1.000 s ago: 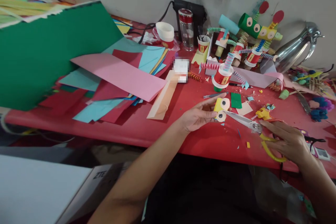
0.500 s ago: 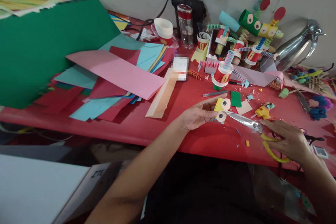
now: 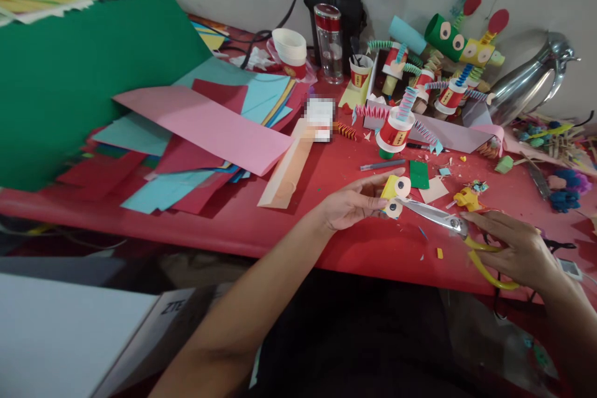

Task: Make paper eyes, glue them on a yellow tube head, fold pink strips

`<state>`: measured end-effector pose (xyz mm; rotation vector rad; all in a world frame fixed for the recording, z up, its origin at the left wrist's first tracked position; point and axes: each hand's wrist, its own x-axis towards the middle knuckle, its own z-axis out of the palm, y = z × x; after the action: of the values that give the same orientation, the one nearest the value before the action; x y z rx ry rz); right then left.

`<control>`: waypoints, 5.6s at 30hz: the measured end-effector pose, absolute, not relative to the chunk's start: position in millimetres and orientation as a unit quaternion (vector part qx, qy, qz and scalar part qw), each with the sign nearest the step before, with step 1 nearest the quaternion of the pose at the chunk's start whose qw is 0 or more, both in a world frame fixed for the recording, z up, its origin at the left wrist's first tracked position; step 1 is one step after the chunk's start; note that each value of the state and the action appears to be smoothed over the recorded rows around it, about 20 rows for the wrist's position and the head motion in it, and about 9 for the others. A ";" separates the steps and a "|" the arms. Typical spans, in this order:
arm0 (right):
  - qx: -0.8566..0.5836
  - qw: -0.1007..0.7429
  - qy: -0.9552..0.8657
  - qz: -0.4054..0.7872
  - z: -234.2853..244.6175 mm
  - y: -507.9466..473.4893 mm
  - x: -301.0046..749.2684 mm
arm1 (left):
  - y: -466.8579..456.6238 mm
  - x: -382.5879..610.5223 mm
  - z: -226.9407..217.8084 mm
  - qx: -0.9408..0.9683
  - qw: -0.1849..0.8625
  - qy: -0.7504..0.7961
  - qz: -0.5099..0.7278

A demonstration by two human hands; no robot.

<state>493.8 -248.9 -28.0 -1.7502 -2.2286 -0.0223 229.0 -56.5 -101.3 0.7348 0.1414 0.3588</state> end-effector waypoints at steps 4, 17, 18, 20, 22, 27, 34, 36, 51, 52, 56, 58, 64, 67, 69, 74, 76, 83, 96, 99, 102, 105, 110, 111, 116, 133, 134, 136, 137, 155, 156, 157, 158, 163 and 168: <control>-0.601 0.162 -0.783 0.004 -26.9 -247.9 496.0 | -56.3 229.5 -101.4 0.350 0.917 0.084 0.170; -0.620 0.144 -0.770 -0.029 -25.8 -250.1 488.3 | -55.3 230.5 -104.8 0.377 0.906 0.096 0.168; -0.615 0.144 -0.775 -0.034 -25.2 -249.5 488.4 | -55.2 230.6 -105.0 0.374 0.908 0.093 0.167; -0.599 0.145 -0.786 -0.041 -24.0 -248.2 489.4 | -55.2 231.0 -105.4 0.366 0.912 0.084 0.164; -0.590 0.144 -0.794 -0.037 -23.3 -247.3 491.3 | -55.5 231.3 -105.2 0.361 0.914 0.080 0.165; -0.599 0.156 -0.785 -0.024 -27.6 -250.0 492.9 | -57.3 231.4 -101.0 0.354 0.913 0.085 0.181; -0.715 0.269 -0.646 -0.014 -44.3 -257.3 480.6 | -59.1 233.7 -95.2 0.348 0.879 0.138 0.295; -0.731 0.272 -0.625 0.037 -50.1 -257.4 479.5 | -59.3 235.1 -94.9 0.342 0.871 0.149 0.320; -0.731 0.276 -0.623 0.039 -74.0 -255.3 455.1 | -60.5 238.6 -94.6 0.315 0.844 0.172 0.400; -0.730 0.279 -0.623 0.037 -74.5 -255.0 455.1 | -60.4 238.5 -94.9 0.313 0.843 0.172 0.401; -0.724 0.296 -0.623 0.026 -76.4 -254.2 457.3 | -60.4 237.7 -96.2 0.314 0.845 0.171 0.397; -0.721 0.298 -0.624 0.035 -75.3 -253.3 456.8 | -61.0 237.3 -96.2 0.319 0.846 0.171 0.392; -0.720 0.309 -0.617 0.071 -67.8 -248.0 443.6 | -64.1 239.0 -96.1 0.345 0.823 0.184 0.412; -0.718 0.329 -0.607 0.094 -64.6 -245.3 433.4 | -64.3 240.9 -98.2 0.370 0.794 0.207 0.436; -0.716 0.343 -0.599 0.105 -63.3 -244.0 427.2 | -63.9 241.6 -99.8 0.387 0.773 0.229 0.447; -0.722 0.343 -0.591 0.109 -67.5 -243.8 416.8 | -64.1 241.0 -103.0 0.398 0.764 0.248 0.443; -0.724 0.336 -0.593 0.107 -71.4 -244.9 414.2 | -64.7 240.9 -103.8 0.394 0.768 0.239 0.445; -0.729 0.320 -0.601 0.066 -79.6 -247.2 407.7 | -68.5 243.6 -102.3 0.411 0.749 0.223 0.470; -0.739 0.317 -0.593 0.049 -82.3 -247.3 406.2 | -70.9 245.9 -102.9 0.461 0.667 0.253 0.528; -0.742 0.314 -0.591 0.048 -83.3 -247.1 406.3 | -71.4 245.6 -104.7 0.470 0.654 0.255 0.535; -0.737 0.302 -0.602 0.043 -83.3 -247.1 407.7 | -71.4 245.1 -106.2 0.480 0.644 0.253 0.539; -0.726 0.294 -0.621 0.011 -82.0 -246.9 410.3 | -71.8 244.5 -107.1 0.491 0.630 0.254 0.545; -0.730 0.284 -0.622 -0.018 -80.3 -246.5 413.6 | -72.7 244.7 -106.3 0.495 0.625 0.258 0.545; -0.731 0.283 -0.621 -0.019 -80.4 -246.4 413.9 | -72.7 244.8 -106.0 0.494 0.628 0.256 0.545; -0.721 0.280 -0.633 -0.034 -79.6 -246.2 417.8 | -71.2 243.6 -105.0 0.483 0.658 0.249 0.521; -0.663 0.287 -0.688 -0.067 -46.9 -252.6 478.5 | -59.4 230.6 -92.6 0.276 0.918 0.112 0.262; -0.655 0.282 -0.697 -0.075 -48.0 -250.6 480.3 | -59.3 229.9 -90.3 0.267 0.924 0.099 0.254; -0.628 0.270 -0.722 -0.105 -50.8 -246.1 482.4 | -59.3 228.9 -86.1 0.257 0.931 0.084 0.246; -0.611 0.262 -0.737 -0.125 -52.3 -243.7 482.6 | -59.3 228.5 -84.5 0.256 0.932 0.082 0.243; -0.523 0.111 -0.750 -0.391 -53.4 -230.8 481.4 | -51.0 232.9 -95.6 0.210 0.955 0.089 0.189; -0.522 0.108 -0.751 -0.389 -54.1 -230.6 481.7 | -50.8 233.3 -96.0 0.206 0.957 0.090 0.185; -0.522 0.106 -0.753 -0.386 -54.9 -230.5 482.3 | -50.7 233.6 -96.4 0.204 0.958 0.091 0.180; -0.522 0.108 -0.755 -0.382 -55.7 -230.4 483.0 | -50.6 233.8 -96.7 0.203 0.959 0.092 0.173; -0.521 0.118 -0.761 -0.367 -57.0 -229.7 488.2 | -50.0 233.7 -96.7 0.207 0.965 0.086 0.139; -0.498 0.102 -0.782 -0.361 -53.2 -228.6 490.9 | -49.2 233.2 -94.8 0.219 0.965 0.085 0.118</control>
<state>490.9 -228.6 -53.2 -1.4701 -2.3091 -1.0645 233.2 -49.2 -94.8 0.4424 0.1720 0.2390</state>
